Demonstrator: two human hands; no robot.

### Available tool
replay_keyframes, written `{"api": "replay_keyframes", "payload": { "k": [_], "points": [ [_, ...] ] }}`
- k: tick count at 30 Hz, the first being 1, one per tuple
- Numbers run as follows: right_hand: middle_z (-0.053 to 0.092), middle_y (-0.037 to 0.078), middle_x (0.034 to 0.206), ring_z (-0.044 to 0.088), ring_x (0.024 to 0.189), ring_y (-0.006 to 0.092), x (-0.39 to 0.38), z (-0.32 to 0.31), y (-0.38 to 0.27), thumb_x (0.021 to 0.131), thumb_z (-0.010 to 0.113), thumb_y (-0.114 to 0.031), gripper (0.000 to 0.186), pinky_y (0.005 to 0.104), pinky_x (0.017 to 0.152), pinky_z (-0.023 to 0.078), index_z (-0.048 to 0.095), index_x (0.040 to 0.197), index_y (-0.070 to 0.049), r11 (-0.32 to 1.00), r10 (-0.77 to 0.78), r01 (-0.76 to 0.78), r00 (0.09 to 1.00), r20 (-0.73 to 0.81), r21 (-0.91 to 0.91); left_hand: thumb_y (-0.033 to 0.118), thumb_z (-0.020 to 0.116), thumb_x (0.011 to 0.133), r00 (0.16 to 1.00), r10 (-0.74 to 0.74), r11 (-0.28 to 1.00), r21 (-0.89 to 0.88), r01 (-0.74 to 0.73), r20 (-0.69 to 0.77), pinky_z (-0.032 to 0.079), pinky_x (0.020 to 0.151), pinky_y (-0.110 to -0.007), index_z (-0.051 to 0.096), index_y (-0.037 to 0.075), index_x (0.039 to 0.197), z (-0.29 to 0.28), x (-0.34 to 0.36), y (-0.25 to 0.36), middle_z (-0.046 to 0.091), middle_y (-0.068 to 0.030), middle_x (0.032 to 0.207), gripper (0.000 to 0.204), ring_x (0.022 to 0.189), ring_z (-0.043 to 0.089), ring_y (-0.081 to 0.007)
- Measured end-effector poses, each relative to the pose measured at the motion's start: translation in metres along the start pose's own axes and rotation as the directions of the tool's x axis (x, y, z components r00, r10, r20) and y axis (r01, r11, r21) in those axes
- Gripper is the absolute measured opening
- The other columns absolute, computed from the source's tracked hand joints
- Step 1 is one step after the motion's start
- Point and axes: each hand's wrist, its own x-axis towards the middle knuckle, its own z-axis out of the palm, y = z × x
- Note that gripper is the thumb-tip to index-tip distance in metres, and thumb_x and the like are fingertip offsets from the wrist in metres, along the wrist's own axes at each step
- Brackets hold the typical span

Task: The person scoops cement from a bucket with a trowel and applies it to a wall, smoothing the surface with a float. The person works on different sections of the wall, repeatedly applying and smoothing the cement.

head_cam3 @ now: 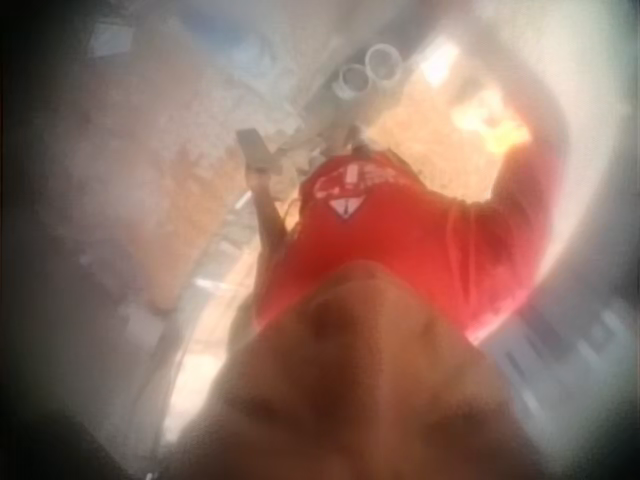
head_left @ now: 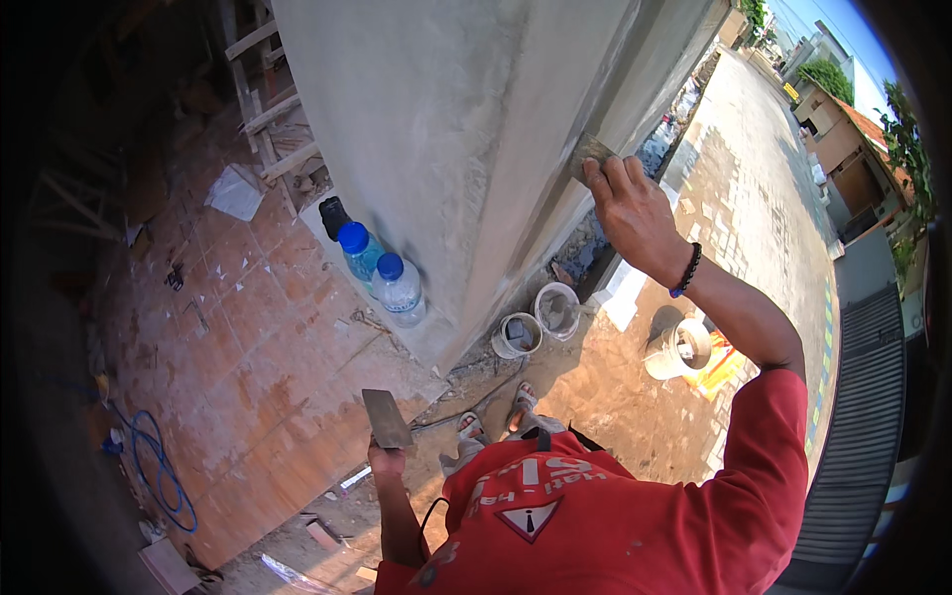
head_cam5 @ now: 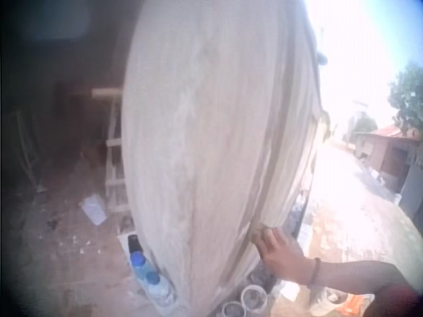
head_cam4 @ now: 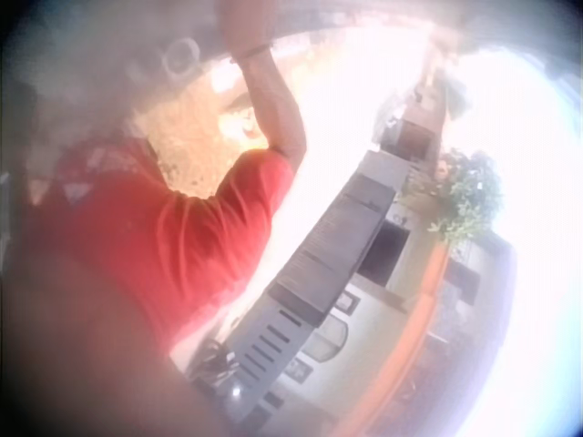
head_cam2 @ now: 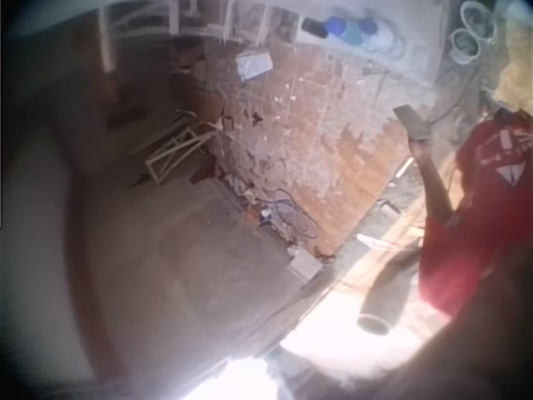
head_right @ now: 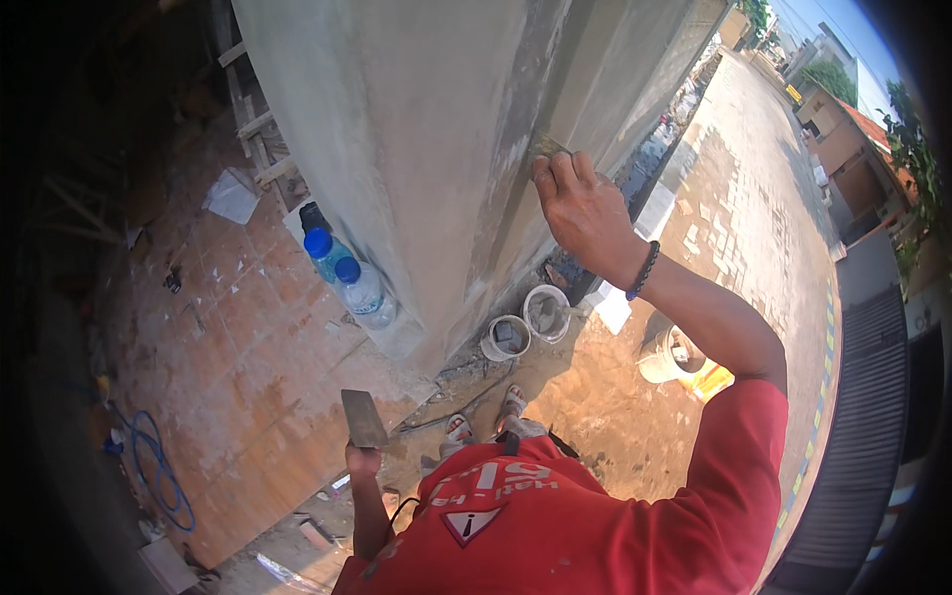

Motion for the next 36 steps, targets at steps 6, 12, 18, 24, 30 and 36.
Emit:
{"api": "replay_keyframes", "payload": {
  "k": [6, 12, 18, 24, 30, 36],
  "points": [
    [0.051, 0.01, 0.094, 0.053, 0.09, 0.023, -0.002, -0.011, -0.003, 0.076, 0.057, -0.006, 0.037, 0.0299, 0.067, 0.052, 0.055, 0.113, 0.002, 0.996, -0.013, 0.013, 1.0, -0.003, 0.092, 0.028, 0.04, 0.097, 0.999, 0.044, 0.999, 0.02, -0.043, -0.013, 0.047, 0.056, -0.032, 0.061, 0.014, 0.103, -0.009, -0.01, 0.009, 0.067, -0.0026, 0.097, 0.025, 0.081, 0.064, -0.0195],
    [0.052, 0.01, 0.091, 0.054, 0.087, 0.0225, 0.006, -0.005, 0.003, 0.076, 0.058, -0.008, 0.035, 0.0287, 0.066, 0.052, 0.056, 0.11, 0.003, 0.999, -0.035, 0.036, 0.999, -0.012, 0.014, 0.027, 0.042, 0.096, 1.0, 0.026, 1.0, -0.003, -0.026, -0.016, 0.046, 0.059, -0.032, 0.061, 0.014, 0.102, -0.017, -0.008, 0.017, 0.067, -0.0025, 0.096, 0.024, 0.08, 0.063, -0.0209],
    [0.052, 0.013, 0.093, 0.054, 0.089, 0.0268, -0.037, 0.005, -0.016, 0.076, 0.061, -0.007, 0.037, 0.036, 0.072, 0.053, 0.055, 0.112, -0.002, 0.929, 0.088, -0.114, 0.992, 0.09, 0.351, 0.026, 0.043, 0.096, 0.978, 0.068, 0.997, 0.026, -0.074, 0.198, 0.049, 0.064, -0.036, 0.062, 0.013, 0.104, -0.003, -0.015, 0.016, 0.067, -0.0041, 0.1, 0.025, 0.086, 0.064, -0.0218],
    [0.051, 0.012, 0.108, 0.058, 0.099, 0.0203, -0.055, 0.064, 0.0, 0.091, 0.057, -0.003, 0.036, 0.0317, 0.082, 0.051, 0.048, 0.125, 0.0, 0.486, 0.588, -0.308, 0.808, -0.045, 0.818, 0.024, 0.04, 0.096, 0.997, 0.05, 0.997, -0.065, -0.047, 0.051, 0.052, 0.084, -0.04, 0.06, 0.01, 0.112, -0.018, -0.021, 0.011, 0.065, -0.0081, 0.114, 0.029, 0.104, 0.062, -0.0245],
    [0.058, 0.015, 0.101, 0.056, 0.083, 0.0249, 0.001, 0.073, -0.004, 0.083, 0.064, -0.003, 0.038, 0.0321, 0.07, 0.046, 0.055, 0.12, -0.001, 0.502, 0.682, -0.024, 0.626, -0.379, 0.865, 0.023, 0.039, 0.097, 0.988, 0.122, 0.992, -0.029, -0.12, 0.092, 0.049, 0.09, -0.04, 0.058, 0.009, 0.117, -0.022, -0.043, 0.008, 0.063, -0.0079, 0.118, 0.031, 0.106, 0.061, -0.0245],
    [0.058, 0.017, 0.102, 0.06, 0.09, 0.0267, 0.015, 0.105, 0.001, 0.087, 0.059, -0.005, 0.036, 0.0321, 0.074, 0.049, 0.054, 0.122, 0.001, 0.526, 0.755, -0.191, 0.553, -0.351, 0.829, 0.024, 0.039, 0.098, 0.989, 0.119, 0.993, -0.023, -0.117, 0.085, 0.048, 0.091, -0.039, 0.059, 0.01, 0.117, -0.03, -0.046, 0.003, 0.064, -0.0082, 0.115, 0.031, 0.106, 0.061, -0.0236]
  ]
}}
